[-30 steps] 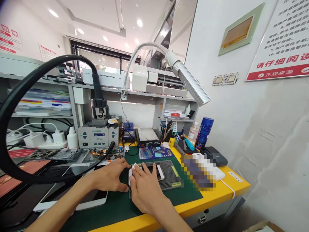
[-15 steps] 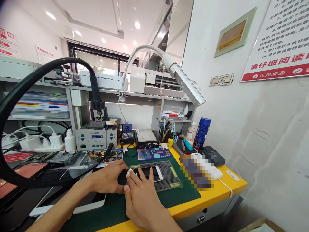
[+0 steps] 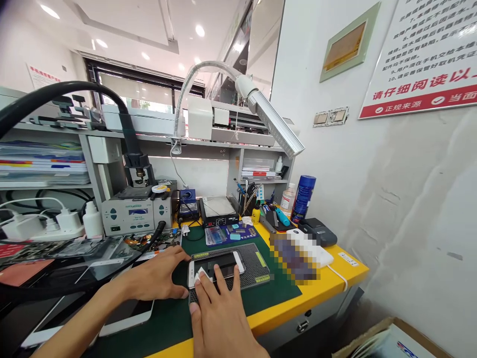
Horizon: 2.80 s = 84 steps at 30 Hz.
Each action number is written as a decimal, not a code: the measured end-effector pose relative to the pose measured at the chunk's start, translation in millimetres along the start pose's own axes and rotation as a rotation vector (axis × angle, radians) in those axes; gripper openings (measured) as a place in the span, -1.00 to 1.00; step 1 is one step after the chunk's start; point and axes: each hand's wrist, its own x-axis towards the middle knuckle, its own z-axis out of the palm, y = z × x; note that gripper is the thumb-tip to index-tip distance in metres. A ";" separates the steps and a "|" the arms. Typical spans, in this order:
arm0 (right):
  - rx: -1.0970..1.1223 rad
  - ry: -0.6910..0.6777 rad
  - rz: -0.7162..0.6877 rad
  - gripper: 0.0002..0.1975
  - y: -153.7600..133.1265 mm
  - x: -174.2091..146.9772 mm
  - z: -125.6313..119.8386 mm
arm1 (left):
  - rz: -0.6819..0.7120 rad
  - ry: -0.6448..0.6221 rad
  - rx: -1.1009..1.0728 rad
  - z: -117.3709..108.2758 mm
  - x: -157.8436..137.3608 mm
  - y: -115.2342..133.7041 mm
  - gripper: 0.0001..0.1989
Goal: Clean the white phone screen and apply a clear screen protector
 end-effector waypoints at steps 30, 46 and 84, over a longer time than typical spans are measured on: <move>-0.131 0.178 0.286 -0.47 107.5 1.9 -44.7 | -0.005 0.004 -0.088 0.1 -0.1 0.2 -0.25; 0.360 -0.138 -0.035 -0.66 107.3 113.7 -52.7 | -0.069 0.002 -0.191 7.5 7.5 7.9 -0.19; 0.567 -0.375 -0.038 -0.46 131.5 97.0 -59.6 | 0.016 0.129 -0.168 9.1 4.6 15.1 -0.23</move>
